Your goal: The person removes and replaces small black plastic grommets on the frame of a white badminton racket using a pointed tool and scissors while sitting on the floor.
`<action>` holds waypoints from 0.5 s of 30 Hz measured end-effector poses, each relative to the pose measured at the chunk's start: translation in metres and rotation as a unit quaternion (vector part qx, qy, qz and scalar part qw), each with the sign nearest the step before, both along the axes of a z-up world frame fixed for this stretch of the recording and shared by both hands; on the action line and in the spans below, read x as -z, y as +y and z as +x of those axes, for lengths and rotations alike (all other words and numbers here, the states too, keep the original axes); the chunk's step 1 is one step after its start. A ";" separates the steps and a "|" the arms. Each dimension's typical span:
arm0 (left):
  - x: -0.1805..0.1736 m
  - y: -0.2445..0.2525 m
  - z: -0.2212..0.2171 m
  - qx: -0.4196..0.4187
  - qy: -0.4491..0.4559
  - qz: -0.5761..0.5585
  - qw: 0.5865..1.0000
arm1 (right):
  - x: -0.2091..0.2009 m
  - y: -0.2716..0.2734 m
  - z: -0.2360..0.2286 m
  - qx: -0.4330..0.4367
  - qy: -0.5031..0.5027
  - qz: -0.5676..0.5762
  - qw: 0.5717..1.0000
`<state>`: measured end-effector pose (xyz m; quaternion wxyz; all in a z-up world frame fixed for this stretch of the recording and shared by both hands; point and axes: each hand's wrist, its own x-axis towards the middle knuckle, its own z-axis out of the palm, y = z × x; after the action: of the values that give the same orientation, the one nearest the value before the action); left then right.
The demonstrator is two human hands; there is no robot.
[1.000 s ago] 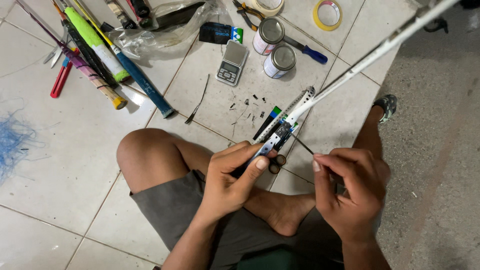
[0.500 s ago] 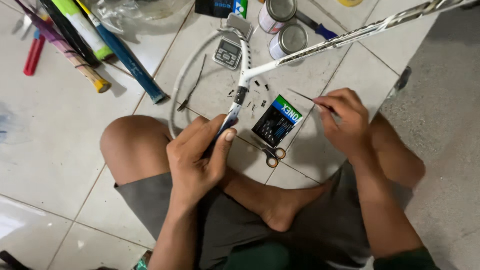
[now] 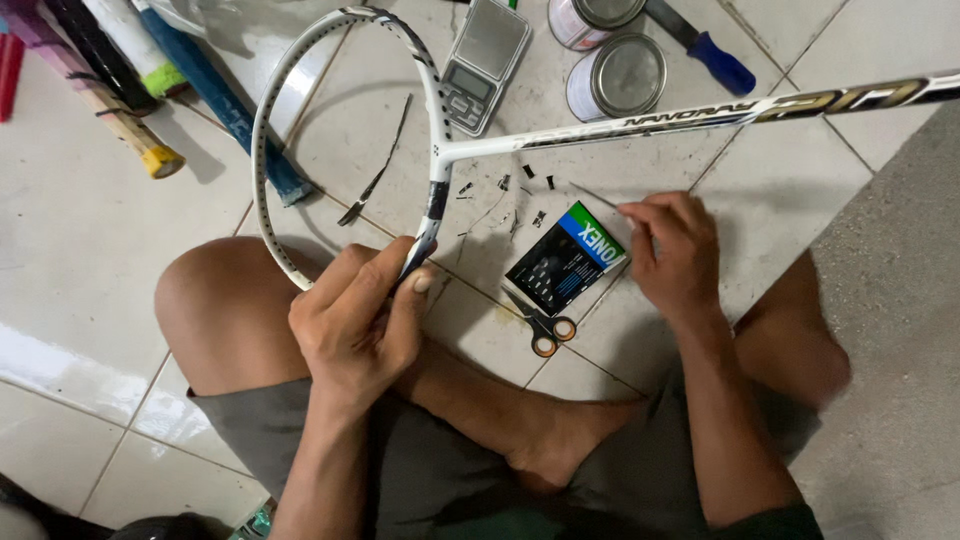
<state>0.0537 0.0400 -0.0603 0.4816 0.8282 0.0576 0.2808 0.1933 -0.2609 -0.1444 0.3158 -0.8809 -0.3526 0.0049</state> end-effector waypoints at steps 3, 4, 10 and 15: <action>0.004 0.001 -0.001 -0.013 0.006 0.002 1.000 | 0.001 0.003 0.015 -0.002 -0.064 -0.043 0.997; 0.006 0.001 -0.002 -0.014 0.007 0.002 1.000 | 0.007 0.000 0.021 -0.009 -0.073 -0.055 0.996; 0.003 0.004 -0.001 -0.007 0.019 0.002 1.000 | 0.022 0.009 0.045 -0.046 -0.055 -0.014 0.997; 0.000 0.003 0.002 0.002 0.028 -0.006 1.000 | 0.041 0.003 0.052 -0.072 -0.051 0.012 0.996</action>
<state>0.0553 0.0433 -0.0602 0.4853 0.8327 0.0713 0.2568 0.2455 -0.2575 -0.1853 0.3069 -0.8484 -0.4309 -0.0221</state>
